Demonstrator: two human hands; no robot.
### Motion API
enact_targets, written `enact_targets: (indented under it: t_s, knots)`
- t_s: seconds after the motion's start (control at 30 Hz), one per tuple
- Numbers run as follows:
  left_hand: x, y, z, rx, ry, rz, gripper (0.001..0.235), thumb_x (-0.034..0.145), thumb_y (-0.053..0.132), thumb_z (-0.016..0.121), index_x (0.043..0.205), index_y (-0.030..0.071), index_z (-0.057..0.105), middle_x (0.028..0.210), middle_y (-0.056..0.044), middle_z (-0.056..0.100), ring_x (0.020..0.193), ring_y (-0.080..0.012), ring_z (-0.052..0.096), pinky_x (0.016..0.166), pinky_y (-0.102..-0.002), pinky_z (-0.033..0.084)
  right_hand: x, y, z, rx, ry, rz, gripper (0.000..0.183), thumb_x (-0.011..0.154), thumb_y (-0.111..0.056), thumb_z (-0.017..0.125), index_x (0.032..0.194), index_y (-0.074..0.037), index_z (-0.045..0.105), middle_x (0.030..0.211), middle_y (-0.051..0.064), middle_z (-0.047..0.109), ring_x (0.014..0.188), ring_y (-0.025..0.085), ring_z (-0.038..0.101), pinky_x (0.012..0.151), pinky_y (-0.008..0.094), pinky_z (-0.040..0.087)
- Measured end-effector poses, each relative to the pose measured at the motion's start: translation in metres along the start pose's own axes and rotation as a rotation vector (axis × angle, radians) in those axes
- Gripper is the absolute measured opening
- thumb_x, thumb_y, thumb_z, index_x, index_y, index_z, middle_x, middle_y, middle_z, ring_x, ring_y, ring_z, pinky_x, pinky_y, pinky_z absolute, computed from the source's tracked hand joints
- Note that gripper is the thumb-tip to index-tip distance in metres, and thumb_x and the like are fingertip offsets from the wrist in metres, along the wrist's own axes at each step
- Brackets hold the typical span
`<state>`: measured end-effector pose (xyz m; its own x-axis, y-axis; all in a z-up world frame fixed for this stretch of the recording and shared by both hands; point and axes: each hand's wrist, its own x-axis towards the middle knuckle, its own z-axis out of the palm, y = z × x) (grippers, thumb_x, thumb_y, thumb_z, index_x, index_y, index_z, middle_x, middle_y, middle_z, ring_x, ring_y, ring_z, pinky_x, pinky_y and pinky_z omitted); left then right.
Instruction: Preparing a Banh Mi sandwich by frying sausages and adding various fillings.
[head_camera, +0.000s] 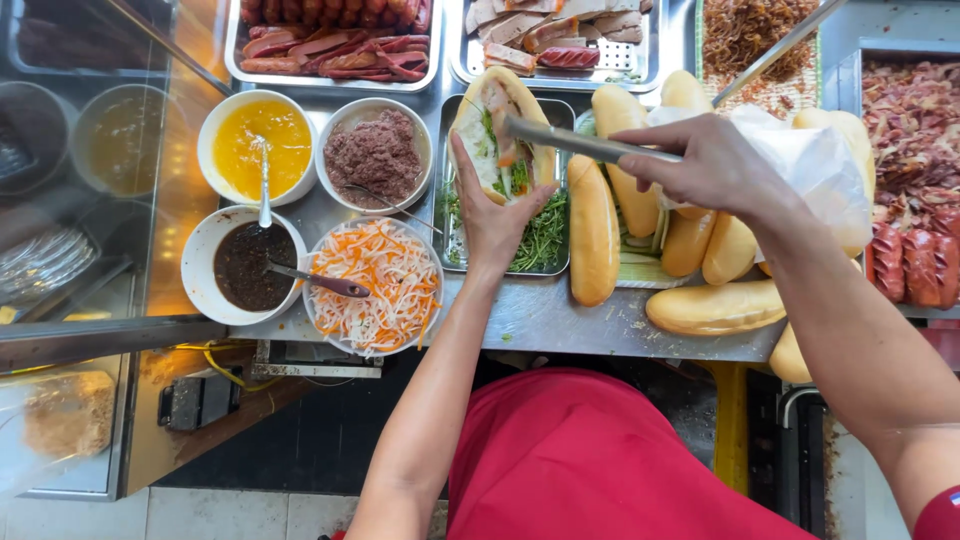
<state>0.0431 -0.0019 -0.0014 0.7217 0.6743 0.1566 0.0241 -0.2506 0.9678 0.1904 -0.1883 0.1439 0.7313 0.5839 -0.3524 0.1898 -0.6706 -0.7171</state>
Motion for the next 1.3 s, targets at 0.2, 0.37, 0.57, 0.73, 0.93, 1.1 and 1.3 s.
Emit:
enact_targets:
  t_s: [0.2,0.37,0.57,0.73,0.93,1.1,1.3]
  knots:
    - [0.007,0.003,0.003,-0.046,0.004,0.008,0.137,0.068,0.021,0.099,0.166,0.010,0.003,0.166,-0.026,0.030,0.149,-0.0359,0.042,0.122,-0.041,0.038,0.050,0.067,-0.020,-0.446,0.354,-0.208,0.041,0.097,-0.036,0.078,0.136,-0.024,0.075,0.078,0.013,0.073,0.067,0.024,0.065,0.065,0.041,0.051]
    - [-0.006,0.014,-0.004,-0.054,-0.044,0.034,0.136,0.069,0.019,0.097,0.167,0.009,0.004,0.166,-0.025,0.030,0.149,-0.0338,0.043,0.123,-0.040,0.039,0.110,0.101,-0.030,-0.809,0.628,-0.342,0.036,0.098,-0.031,0.079,0.133,-0.023,0.077,0.090,0.013,0.071,0.074,0.034,0.068,0.062,0.049,0.048]
    - [-0.013,0.014,-0.010,-0.046,-0.086,0.062,0.135,0.070,0.016,0.097,0.167,0.009,0.003,0.168,-0.024,0.028,0.152,-0.0336,0.040,0.124,-0.041,0.038,0.129,0.095,-0.022,-0.948,0.566,-0.489,0.032,0.098,-0.033,0.080,0.130,-0.029,0.075,0.098,0.011,0.069,0.076,0.031,0.068,0.061,0.046,0.047]
    - [-0.013,0.016,-0.008,-0.054,-0.110,0.040,0.132,0.072,0.015,0.094,0.167,0.009,0.003,0.168,-0.024,0.030,0.150,-0.0333,0.042,0.123,-0.041,0.039,0.135,0.097,-0.027,-1.141,0.623,-0.542,0.028,0.101,-0.034,0.076,0.128,-0.030,0.077,0.086,0.002,0.070,0.068,0.023,0.068,0.055,0.041,0.046]
    - [-0.007,-0.001,-0.005,0.013,-0.129,0.106,0.133,0.072,0.014,0.094,0.168,0.009,0.002,0.170,-0.024,0.025,0.155,-0.0360,0.035,0.127,-0.042,0.034,0.052,0.058,-0.057,-0.619,0.365,-0.337,0.031,0.098,-0.033,0.078,0.127,-0.023,0.078,0.084,0.008,0.075,0.068,0.023,0.068,0.066,0.039,0.053]
    - [-0.001,0.003,0.004,0.063,-0.072,0.129,0.138,0.066,0.018,0.098,0.166,0.009,0.003,0.168,-0.024,0.024,0.154,-0.0382,0.033,0.127,-0.043,0.031,-0.001,0.019,-0.048,-0.158,-0.022,0.023,0.042,0.093,-0.034,0.072,0.133,-0.024,0.073,0.075,0.005,0.074,0.056,0.012,0.060,0.052,0.031,0.049]
    - [0.000,0.019,-0.007,0.047,0.032,0.091,0.141,0.065,0.019,0.099,0.165,0.009,0.000,0.166,-0.027,0.025,0.153,-0.0410,0.033,0.127,-0.045,0.029,-0.016,-0.002,-0.024,-0.205,-0.187,-0.087,0.043,0.086,-0.030,0.075,0.128,-0.018,0.075,0.071,0.006,0.075,0.056,0.009,0.061,0.052,0.026,0.047]
